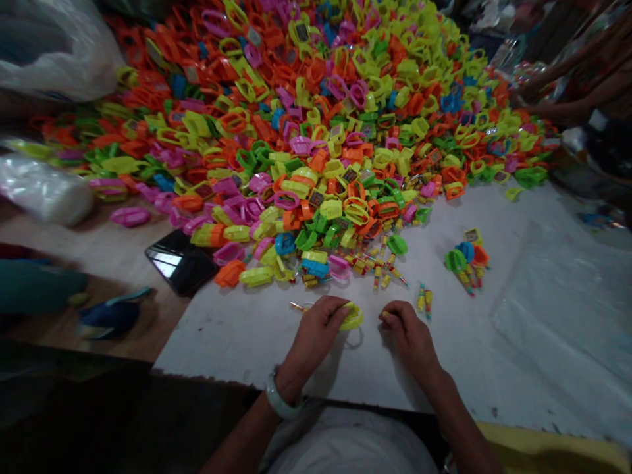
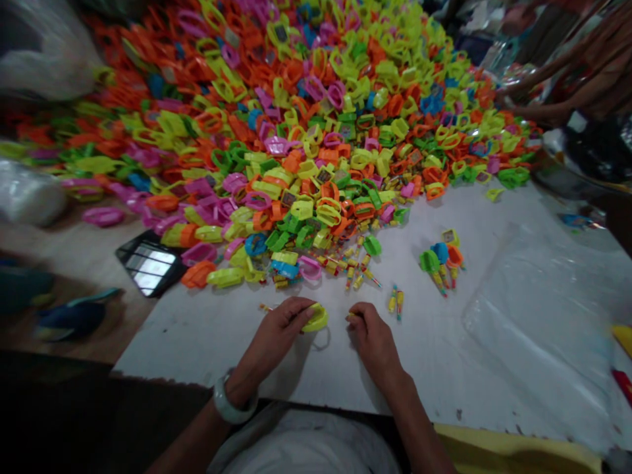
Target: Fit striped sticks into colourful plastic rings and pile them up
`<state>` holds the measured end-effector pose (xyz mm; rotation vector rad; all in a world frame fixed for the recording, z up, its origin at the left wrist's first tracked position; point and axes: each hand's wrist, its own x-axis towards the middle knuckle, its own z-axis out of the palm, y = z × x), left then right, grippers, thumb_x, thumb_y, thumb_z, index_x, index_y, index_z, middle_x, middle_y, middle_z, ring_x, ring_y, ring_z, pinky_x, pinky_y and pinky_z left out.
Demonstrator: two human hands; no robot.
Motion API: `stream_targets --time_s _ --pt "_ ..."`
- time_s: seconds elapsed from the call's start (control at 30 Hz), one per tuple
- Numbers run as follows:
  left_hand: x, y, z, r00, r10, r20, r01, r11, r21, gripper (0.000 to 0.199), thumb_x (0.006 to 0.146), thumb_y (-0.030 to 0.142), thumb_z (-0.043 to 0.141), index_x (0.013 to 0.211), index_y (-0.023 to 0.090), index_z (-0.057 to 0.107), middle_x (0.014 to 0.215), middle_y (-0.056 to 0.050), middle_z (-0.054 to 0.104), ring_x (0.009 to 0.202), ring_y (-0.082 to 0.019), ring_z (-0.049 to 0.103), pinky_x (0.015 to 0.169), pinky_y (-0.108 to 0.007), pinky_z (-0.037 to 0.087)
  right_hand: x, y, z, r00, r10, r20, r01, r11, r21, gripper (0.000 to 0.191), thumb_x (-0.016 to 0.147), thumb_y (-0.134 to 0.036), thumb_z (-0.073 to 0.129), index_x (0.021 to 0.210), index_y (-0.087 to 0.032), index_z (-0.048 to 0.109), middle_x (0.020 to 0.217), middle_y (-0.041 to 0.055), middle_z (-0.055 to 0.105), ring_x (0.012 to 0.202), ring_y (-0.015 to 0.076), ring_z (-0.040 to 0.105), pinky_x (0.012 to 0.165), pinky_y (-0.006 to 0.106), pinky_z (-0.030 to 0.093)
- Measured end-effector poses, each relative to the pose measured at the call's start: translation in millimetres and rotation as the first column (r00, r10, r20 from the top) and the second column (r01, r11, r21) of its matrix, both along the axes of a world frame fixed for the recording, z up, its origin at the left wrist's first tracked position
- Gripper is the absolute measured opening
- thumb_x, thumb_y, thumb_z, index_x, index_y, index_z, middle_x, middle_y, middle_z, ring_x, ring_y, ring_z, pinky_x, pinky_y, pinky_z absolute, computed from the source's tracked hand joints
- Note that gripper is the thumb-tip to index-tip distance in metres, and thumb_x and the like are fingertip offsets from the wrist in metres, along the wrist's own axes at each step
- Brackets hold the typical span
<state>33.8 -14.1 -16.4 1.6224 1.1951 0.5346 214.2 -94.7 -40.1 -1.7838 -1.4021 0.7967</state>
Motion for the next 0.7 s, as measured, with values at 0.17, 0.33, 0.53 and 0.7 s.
stream_targets --time_s 0.17,0.33,0.53,0.7 --pt "-1.9 -6.4 4.3 0.997 -0.076 -0.01 0.075 0.994 -0.076 0.03 0.09 0.038 0.041 0.097 0.02 0.064 0.086 -0.002 0.068 0.067 -0.014 0.062 0.059 -0.023 0.049 -6.4 5.0 14.4 0.979 0.197 -0.051 -0.189 0.974 0.126 0.014 0.092 -0.025 0.044 0.103 -0.022 0.052 0.095 0.0036 0.056 0.087 0.0153 0.056 0.078 0.029 0.046" --pt "-2.8 -11.1 8.4 0.986 -0.104 -0.127 0.124 0.98 0.157 0.025 0.092 0.031 0.042 0.101 0.022 0.064 0.097 -0.002 0.069 0.089 -0.017 0.063 0.08 -0.027 0.048 -6.0 6.4 16.2 0.964 0.267 0.015 -0.265 0.946 0.185 0.02 0.093 -0.02 0.044 0.11 -0.022 0.053 0.101 0.0057 0.057 0.096 0.0166 0.054 0.085 0.031 0.045" --pt "-2.2 -10.9 9.6 0.972 -0.124 -0.199 0.173 0.952 0.251 0.025 0.092 0.027 0.042 0.103 0.019 0.063 0.1 -0.005 0.069 0.09 -0.018 0.063 0.081 -0.028 0.048 -6.3 7.0 16.8 0.954 0.297 0.042 -0.298 0.929 0.22 0.022 0.093 -0.02 0.042 0.112 -0.023 0.054 0.102 0.006 0.059 0.097 0.0164 0.056 0.086 0.031 0.048" --pt "-1.5 -12.2 7.4 0.973 -0.125 -0.195 0.175 0.949 0.264 0.025 0.092 0.028 0.041 0.1 0.02 0.063 0.098 -0.006 0.069 0.088 -0.018 0.064 0.08 -0.028 0.049 -7.8 7.9 14.7 0.95 0.296 0.099 -0.311 0.925 0.219 0.025 0.094 -0.019 0.042 0.116 -0.023 0.053 0.102 0.0066 0.06 0.098 0.0164 0.057 0.086 0.031 0.05"
